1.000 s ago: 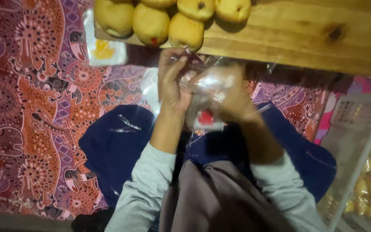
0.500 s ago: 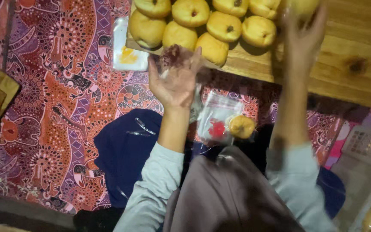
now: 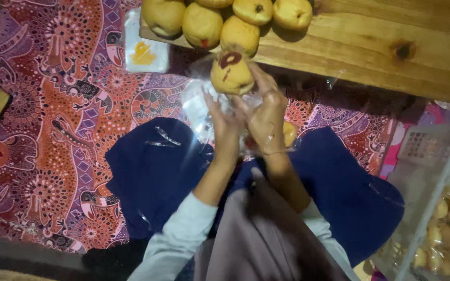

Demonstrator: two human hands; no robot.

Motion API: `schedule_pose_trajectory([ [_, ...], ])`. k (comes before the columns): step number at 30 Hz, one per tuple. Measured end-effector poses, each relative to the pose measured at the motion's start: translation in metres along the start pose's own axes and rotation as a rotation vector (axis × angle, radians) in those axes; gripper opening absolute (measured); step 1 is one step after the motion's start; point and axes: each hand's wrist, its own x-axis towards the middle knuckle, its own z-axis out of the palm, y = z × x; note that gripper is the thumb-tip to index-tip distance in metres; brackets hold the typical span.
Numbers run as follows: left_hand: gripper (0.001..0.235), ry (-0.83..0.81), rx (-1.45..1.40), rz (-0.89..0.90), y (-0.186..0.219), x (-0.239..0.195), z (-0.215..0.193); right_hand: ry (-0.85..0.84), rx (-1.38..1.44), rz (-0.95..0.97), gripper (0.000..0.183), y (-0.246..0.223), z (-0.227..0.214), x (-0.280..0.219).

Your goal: The person sits on the floor and repeatedly picks up round baked buns, places them into clear plastic bags, and seals them. The packaged buns are then placed into a white plastic basket.

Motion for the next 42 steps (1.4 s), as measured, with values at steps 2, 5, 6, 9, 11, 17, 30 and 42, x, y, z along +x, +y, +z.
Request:
schedule_pose_trajectory([
  [2,0.104,-0.118,0.526,0.454,0.020,-0.017,-0.040,-0.115,0.148,0.071,0.067,-0.003,-0.002,-0.006],
  [5,0.074,-0.285,0.865,0.727,0.037,-0.028,-0.094,-0.367,0.475,0.083,0.067,-0.007,0.004,-0.026],
  [6,0.058,-0.335,0.909,0.747,0.044,-0.033,-0.106,-0.476,0.540,0.089,0.063,-0.011,0.007,-0.031],
  [9,0.013,-0.090,0.774,0.540,0.070,-0.062,-0.143,-0.715,0.268,0.325,0.048,-0.029,0.023,-0.051],
  [11,0.009,0.039,0.883,0.434,0.086,-0.081,-0.161,-0.793,0.029,0.321,0.038,-0.042,0.035,-0.059],
  [17,0.005,0.216,0.238,0.031,0.075,-0.106,-0.210,-0.811,-0.141,-0.200,0.020,-0.078,0.066,-0.085],
  [30,0.017,0.237,0.540,0.223,0.062,-0.089,-0.206,-0.439,0.070,-0.751,0.039,-0.083,0.105,-0.077],
  [42,0.016,0.232,0.569,0.228,0.071,-0.104,-0.179,-0.744,0.677,0.207,0.068,-0.034,0.090,-0.116],
])
